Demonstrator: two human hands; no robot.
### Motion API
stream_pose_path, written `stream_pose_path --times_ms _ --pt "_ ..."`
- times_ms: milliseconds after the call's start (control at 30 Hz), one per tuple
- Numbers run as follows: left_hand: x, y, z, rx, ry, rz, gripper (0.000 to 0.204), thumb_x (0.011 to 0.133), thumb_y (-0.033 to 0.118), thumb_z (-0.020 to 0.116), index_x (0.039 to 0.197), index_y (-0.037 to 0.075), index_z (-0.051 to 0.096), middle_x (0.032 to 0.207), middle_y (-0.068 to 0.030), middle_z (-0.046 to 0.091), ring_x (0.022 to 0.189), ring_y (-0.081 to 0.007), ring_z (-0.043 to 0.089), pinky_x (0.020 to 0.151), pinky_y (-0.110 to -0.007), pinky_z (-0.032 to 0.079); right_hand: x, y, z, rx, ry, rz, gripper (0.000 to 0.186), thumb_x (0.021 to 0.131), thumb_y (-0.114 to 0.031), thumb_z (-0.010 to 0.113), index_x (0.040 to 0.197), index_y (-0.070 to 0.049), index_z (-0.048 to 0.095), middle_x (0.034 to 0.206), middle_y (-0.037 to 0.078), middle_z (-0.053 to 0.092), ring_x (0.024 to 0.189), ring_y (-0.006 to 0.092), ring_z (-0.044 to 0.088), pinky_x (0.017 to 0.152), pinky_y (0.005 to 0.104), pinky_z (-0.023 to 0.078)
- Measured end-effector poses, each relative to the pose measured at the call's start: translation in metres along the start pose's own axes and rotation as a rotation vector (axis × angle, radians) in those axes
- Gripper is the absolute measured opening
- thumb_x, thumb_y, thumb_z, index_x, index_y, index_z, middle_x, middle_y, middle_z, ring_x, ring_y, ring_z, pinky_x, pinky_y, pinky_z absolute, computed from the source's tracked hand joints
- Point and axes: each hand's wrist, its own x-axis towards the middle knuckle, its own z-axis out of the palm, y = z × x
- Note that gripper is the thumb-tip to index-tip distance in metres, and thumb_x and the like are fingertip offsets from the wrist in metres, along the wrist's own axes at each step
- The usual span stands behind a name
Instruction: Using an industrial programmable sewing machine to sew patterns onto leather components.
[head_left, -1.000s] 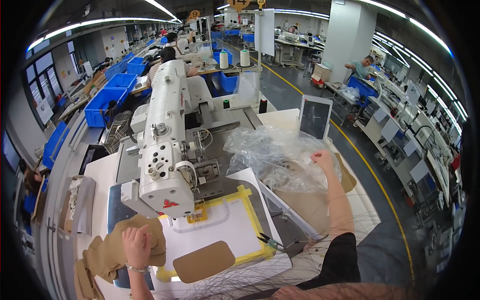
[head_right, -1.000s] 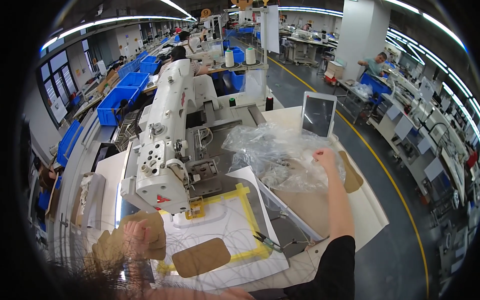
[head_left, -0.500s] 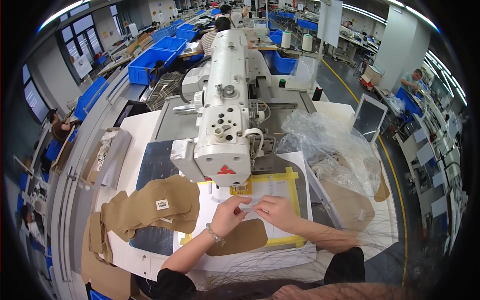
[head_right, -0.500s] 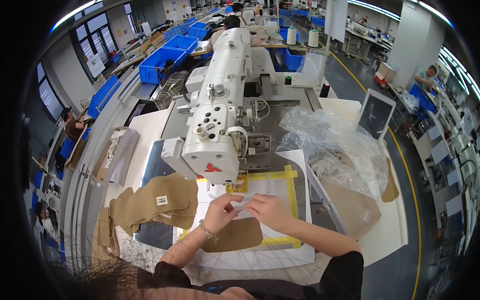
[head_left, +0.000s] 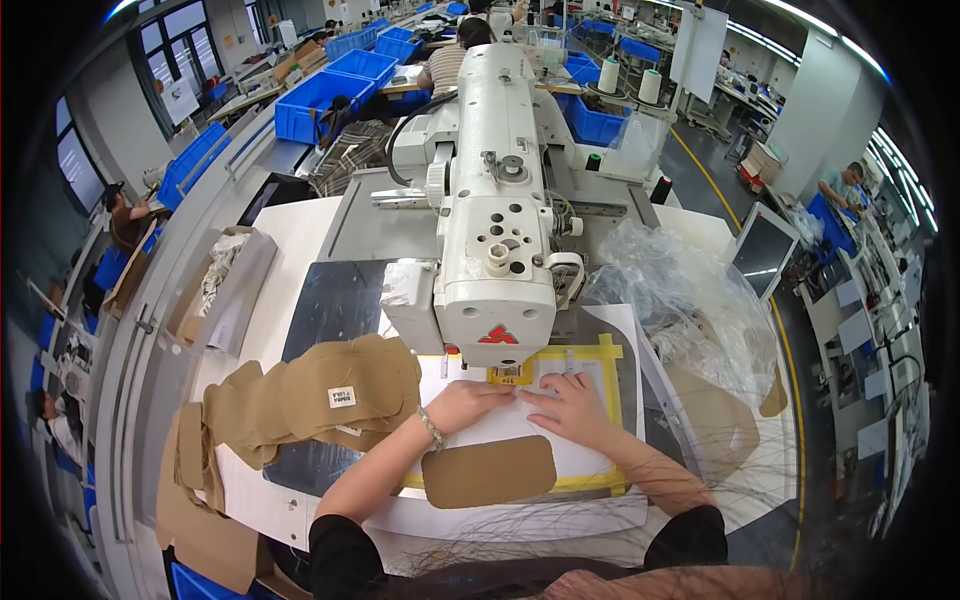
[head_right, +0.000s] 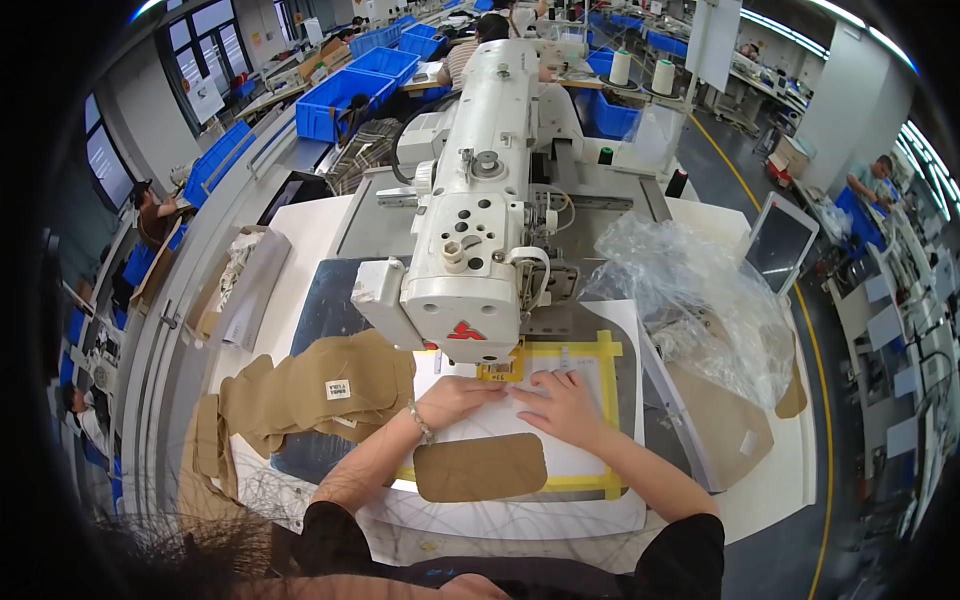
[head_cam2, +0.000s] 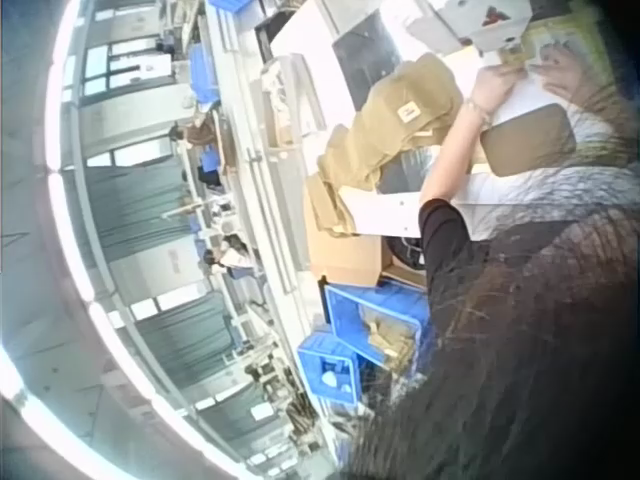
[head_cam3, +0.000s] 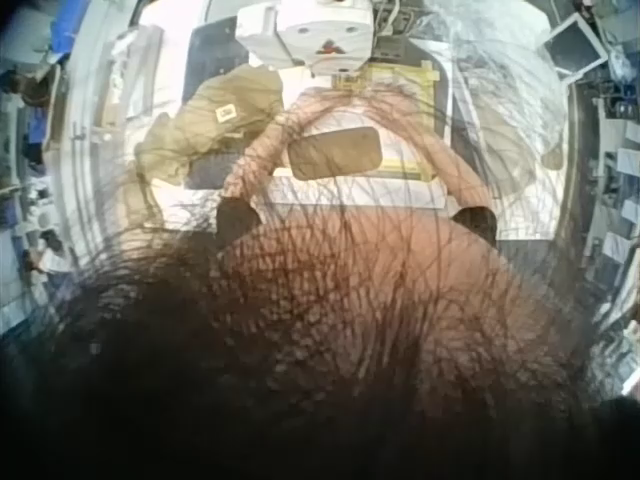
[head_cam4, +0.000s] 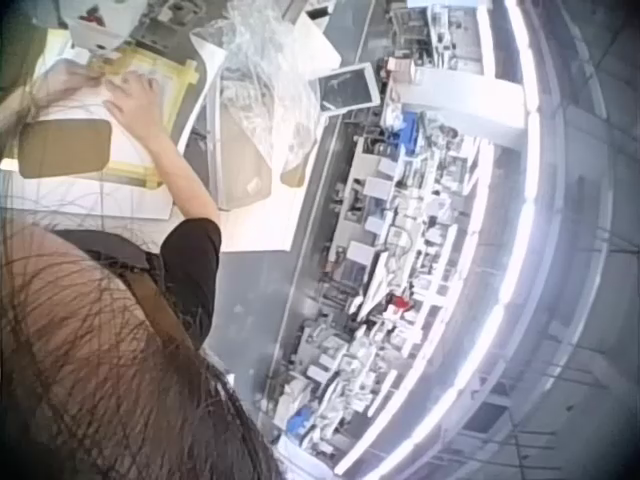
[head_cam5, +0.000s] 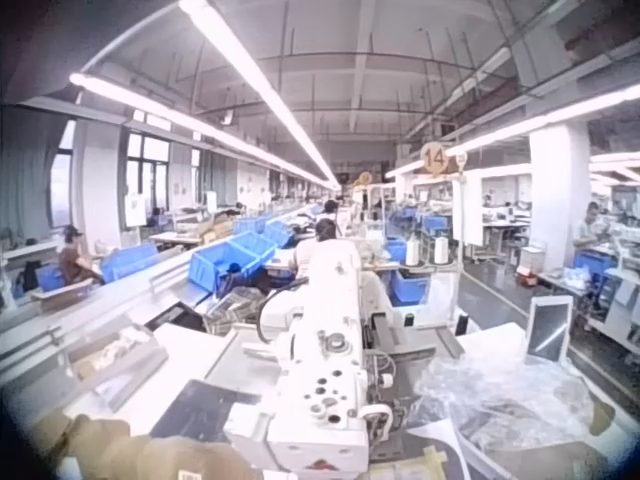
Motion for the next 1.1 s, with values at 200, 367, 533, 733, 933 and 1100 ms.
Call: stream_pose_path --times_ms 200,367,533,733,933,1100 --pt "0.001 0.021 -0.02 -0.119 -0.133 -0.054 0.055 0.084 0.029 0.067 0.134 0.012 0.051 0.134 -0.0115 0.053 0.112 -0.0281 0.058 0.098 -0.042 0.048 -0.006 0.002 0.004 -0.035 -0.061 0.062 0.038 0.082 -0.036 0.067 0.117 -0.023 0.066 0.102 0.004 0.053 0.095 0.0181 0.052 0.075 0.0355 0.033" --pt "-0.009 0.015 -0.021 -0.022 -0.202 -0.047 0.072 0.084 0.045 0.064 0.138 0.003 0.043 0.136 -0.0168 0.05 0.123 -0.0317 0.05 0.108 -0.045 0.036 -0.002 -0.001 0.004 -0.085 -0.079 0.101 0.039 0.081 -0.036 0.067 0.119 -0.025 0.065 0.102 0.004 0.052 0.093 0.0196 0.051 0.076 0.0366 0.034" --pt "-0.008 0.009 -0.017 0.107 -0.283 -0.065 0.079 0.085 0.053 0.058 0.139 -0.001 0.039 0.134 -0.021 0.049 0.126 -0.0327 0.048 0.111 -0.044 0.032 -0.001 -0.003 0.003 -0.066 -0.058 0.116 0.039 0.081 -0.033 0.067 0.119 -0.025 0.065 0.102 0.004 0.052 0.095 0.0201 0.05 0.077 0.0374 0.033" --pt "-0.01 0.009 -0.012 0.109 -0.208 -0.037 0.078 0.087 0.056 0.054 0.139 -0.001 0.039 0.13 -0.0223 0.051 0.123 -0.034 0.048 0.111 -0.044 0.031 0.0 -0.002 0.003 -0.065 -0.063 0.122 0.038 0.081 -0.033 0.067 0.118 -0.026 0.066 0.104 0.005 0.052 0.097 0.0201 0.05 0.078 0.0381 0.033" --pt "-0.003 0.011 -0.01 0.177 -0.252 -0.096 0.075 0.088 0.058 0.05 0.134 -0.002 0.043 0.128 -0.0231 0.052 0.122 -0.0395 0.048 0.11 -0.044 0.031 -0.001 0.0 0.007 -0.082 -0.05 0.132 0.036 0.082 -0.034 0.066 0.117 -0.027 0.066 0.105 0.005 0.053 0.097 0.0196 0.05 0.078 0.0382 0.033" --pt "-0.002 0.013 -0.01 0.225 -0.276 -0.11 0.076 0.088 0.057 0.05 0.136 -0.001 0.041 0.132 -0.0233 0.049 0.124 -0.0413 0.045 0.11 -0.045 0.029 -0.001 -0.001 0.006 -0.099 -0.064 0.139 0.036 0.081 -0.034 0.067 0.116 -0.027 0.066 0.105 0.006 0.053 0.097 0.0196 0.051 0.077 0.038 0.034"
